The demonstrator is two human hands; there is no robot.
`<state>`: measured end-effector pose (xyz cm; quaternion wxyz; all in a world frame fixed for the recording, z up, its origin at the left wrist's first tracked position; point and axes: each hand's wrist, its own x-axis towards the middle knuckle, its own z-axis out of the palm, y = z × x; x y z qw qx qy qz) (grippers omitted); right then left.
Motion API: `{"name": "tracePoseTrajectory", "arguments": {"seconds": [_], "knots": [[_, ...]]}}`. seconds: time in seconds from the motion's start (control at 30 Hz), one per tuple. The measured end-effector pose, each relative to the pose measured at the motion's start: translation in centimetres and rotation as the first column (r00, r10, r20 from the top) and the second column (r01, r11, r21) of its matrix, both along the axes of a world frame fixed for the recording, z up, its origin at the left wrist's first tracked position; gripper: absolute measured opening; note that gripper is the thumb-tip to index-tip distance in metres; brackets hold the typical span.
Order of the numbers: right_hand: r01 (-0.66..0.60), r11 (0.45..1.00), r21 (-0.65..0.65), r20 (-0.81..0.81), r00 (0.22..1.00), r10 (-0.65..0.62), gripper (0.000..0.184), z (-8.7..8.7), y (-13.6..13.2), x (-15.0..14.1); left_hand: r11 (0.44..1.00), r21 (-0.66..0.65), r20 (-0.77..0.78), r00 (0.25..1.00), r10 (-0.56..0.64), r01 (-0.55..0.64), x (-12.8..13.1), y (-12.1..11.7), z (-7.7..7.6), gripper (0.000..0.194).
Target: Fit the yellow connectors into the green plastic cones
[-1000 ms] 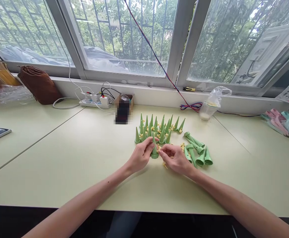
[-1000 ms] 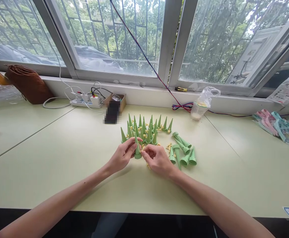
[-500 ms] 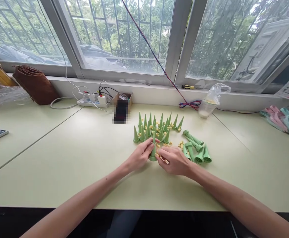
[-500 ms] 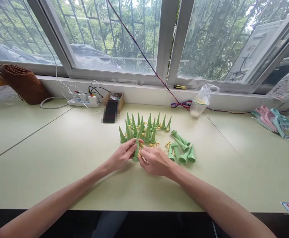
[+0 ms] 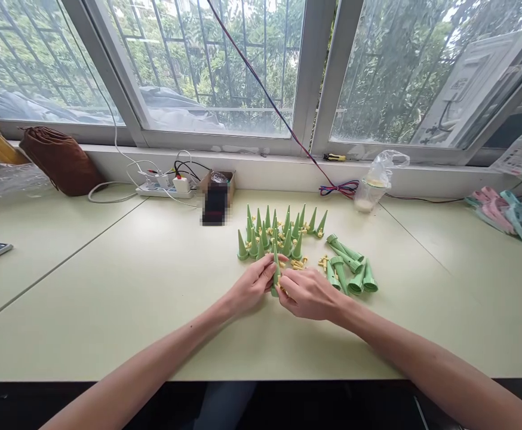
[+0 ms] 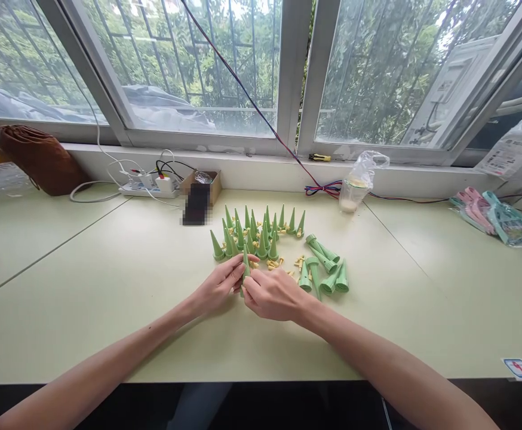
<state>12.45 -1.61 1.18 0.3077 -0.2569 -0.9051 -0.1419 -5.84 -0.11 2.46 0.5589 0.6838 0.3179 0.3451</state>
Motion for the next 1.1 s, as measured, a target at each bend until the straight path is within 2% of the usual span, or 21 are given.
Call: {"name": "tracePoseTrajectory", "arguments": {"seconds": [0.77,1.1], "knots": [[0.035,0.996,0.076,0.068,0.997,-0.04,0.029,0.31,-0.12,-0.07,1.0,0.023,0.014,1.0,0.02,-0.02,0.15,-0.07,-0.08,0.046],[0.046,0.998,0.05,0.001,0.999,-0.046,0.025,0.21,-0.02,-0.11,0.999,0.025,0.002,0.999,0.036,-0.036,0.19,0.05,-0.21,0.045]]}}
